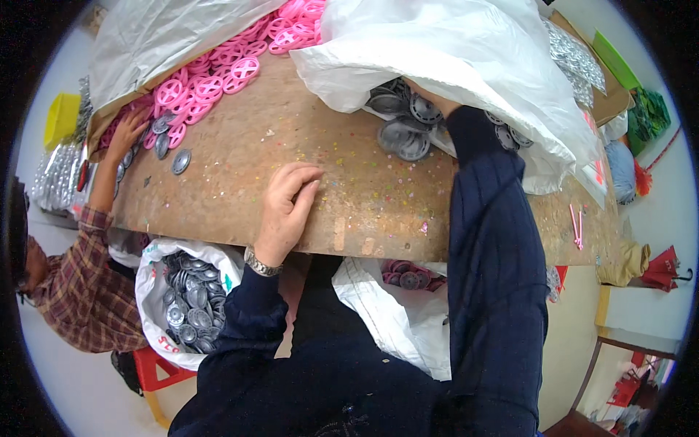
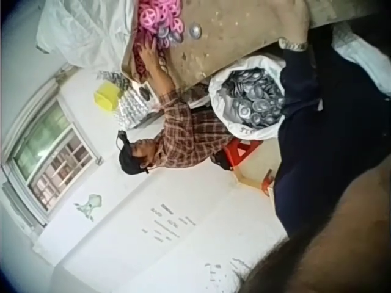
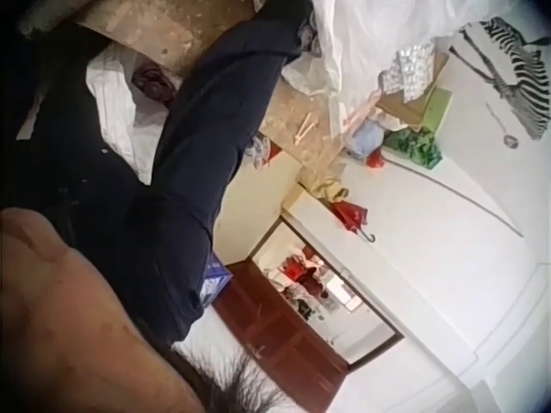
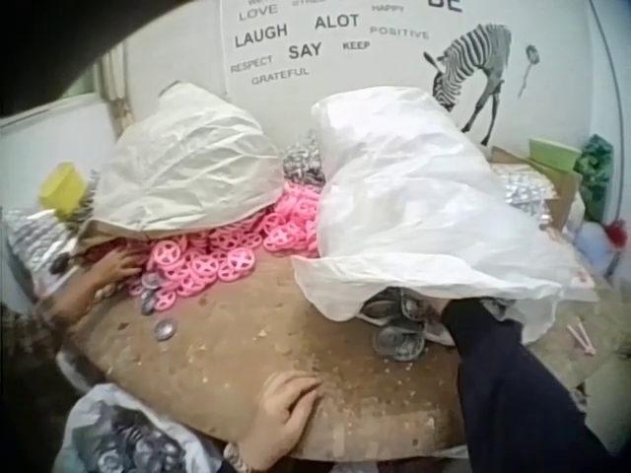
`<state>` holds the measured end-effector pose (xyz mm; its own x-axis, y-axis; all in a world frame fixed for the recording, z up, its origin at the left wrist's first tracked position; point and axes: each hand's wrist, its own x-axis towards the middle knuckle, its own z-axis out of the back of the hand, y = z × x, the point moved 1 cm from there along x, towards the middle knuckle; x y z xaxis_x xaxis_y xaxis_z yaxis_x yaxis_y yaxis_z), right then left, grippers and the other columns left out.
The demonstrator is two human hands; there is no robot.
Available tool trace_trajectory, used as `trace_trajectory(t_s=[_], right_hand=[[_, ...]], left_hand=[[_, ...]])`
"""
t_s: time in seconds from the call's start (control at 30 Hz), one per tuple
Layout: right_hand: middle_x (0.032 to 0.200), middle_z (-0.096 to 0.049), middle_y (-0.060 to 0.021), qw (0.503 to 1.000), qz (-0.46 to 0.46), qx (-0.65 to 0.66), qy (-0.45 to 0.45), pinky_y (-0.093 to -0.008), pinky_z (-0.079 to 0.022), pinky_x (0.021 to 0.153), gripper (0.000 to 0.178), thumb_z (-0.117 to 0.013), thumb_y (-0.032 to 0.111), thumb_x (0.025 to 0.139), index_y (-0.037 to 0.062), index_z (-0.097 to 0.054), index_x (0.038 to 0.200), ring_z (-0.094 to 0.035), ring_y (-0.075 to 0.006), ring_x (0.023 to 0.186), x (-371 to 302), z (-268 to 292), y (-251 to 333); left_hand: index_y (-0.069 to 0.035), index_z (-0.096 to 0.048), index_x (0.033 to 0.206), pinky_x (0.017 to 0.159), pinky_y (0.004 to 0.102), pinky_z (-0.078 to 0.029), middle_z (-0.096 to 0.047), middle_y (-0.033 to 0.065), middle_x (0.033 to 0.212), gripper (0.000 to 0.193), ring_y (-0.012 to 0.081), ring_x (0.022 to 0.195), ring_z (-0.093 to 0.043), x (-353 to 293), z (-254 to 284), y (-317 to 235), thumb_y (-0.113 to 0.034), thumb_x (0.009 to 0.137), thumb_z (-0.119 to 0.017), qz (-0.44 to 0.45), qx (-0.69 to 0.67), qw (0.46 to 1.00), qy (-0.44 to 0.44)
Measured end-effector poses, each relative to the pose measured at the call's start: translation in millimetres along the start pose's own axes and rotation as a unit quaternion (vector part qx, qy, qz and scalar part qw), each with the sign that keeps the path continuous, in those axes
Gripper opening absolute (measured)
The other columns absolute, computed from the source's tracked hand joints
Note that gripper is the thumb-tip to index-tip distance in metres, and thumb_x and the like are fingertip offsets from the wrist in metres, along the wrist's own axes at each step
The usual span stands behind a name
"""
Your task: Assembling plastic toy components by snapping pink circular frames onto grey base discs.
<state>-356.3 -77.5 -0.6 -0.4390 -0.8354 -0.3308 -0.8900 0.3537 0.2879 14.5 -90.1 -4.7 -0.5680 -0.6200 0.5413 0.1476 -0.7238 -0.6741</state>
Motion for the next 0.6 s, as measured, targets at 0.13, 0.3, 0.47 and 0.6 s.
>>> trace_trajectory(t_s=[0.13, 0.3, 0.47, 0.6], right_hand=[[0.139, -0.052, -0.0253, 0.607, -0.42, 0.673, 0.051, -0.0321, -0.038, 0.109, 0.06, -0.04, 0.049, 0.102, 0.0027, -0.048, 0.14, -0.05, -0.0274, 0.131, 73, 39, 44], [0.133, -0.057, -0.0261, -0.256, -0.23, 0.934, -0.091, -0.0325, -0.041, 0.106, 0.066, -0.049, 0.052, 0.097, -0.0016, -0.053, 0.135, -0.056, -0.0318, 0.124, -35, -52, -63], [0.124, -0.061, -0.0238, -0.347, -0.275, 0.888, -0.124, -0.039, -0.046, 0.097, 0.055, -0.057, 0.048, 0.093, 0.0062, -0.063, 0.128, -0.062, -0.036, 0.113, -56, -19, -28], [0.126, -0.057, -0.0256, -0.345, -0.242, 0.902, -0.095, -0.0407, -0.044, 0.1, 0.047, -0.062, 0.04, 0.09, 0.0057, -0.066, 0.122, -0.057, -0.0427, 0.115, -81, -17, -43]], left_hand=[[0.0, -0.068, 0.1, 0.086, 0.039, -0.048, -0.066, 0.0143, 0.103, 0.015, 0.0324, 0.099, -0.061, 12, -24, -4, -0.004, 0.086, -0.063, 0.022, -0.054, 0.998, 0.014], [0.0, -0.068, 0.101, 0.088, 0.0393, -0.048, -0.066, 0.0147, 0.104, 0.016, 0.0324, 0.1, -0.061, -4, 8, 7, -0.006, 0.087, -0.064, 0.052, -0.023, 0.998, 0.0], [0.0, -0.065, 0.112, 0.094, 0.0408, -0.046, -0.062, 0.0159, 0.111, 0.027, 0.0334, 0.106, -0.059, 33, 26, 9, -0.015, 0.089, -0.063, 0.052, 0.054, 0.997, 0.017], [0.0, -0.063, 0.116, 0.095, 0.0416, -0.046, -0.061, 0.0179, 0.115, 0.033, 0.0345, 0.109, -0.058, 87, 52, 32, -0.021, 0.09, -0.065, -0.037, 0.141, 0.989, 0.005]])
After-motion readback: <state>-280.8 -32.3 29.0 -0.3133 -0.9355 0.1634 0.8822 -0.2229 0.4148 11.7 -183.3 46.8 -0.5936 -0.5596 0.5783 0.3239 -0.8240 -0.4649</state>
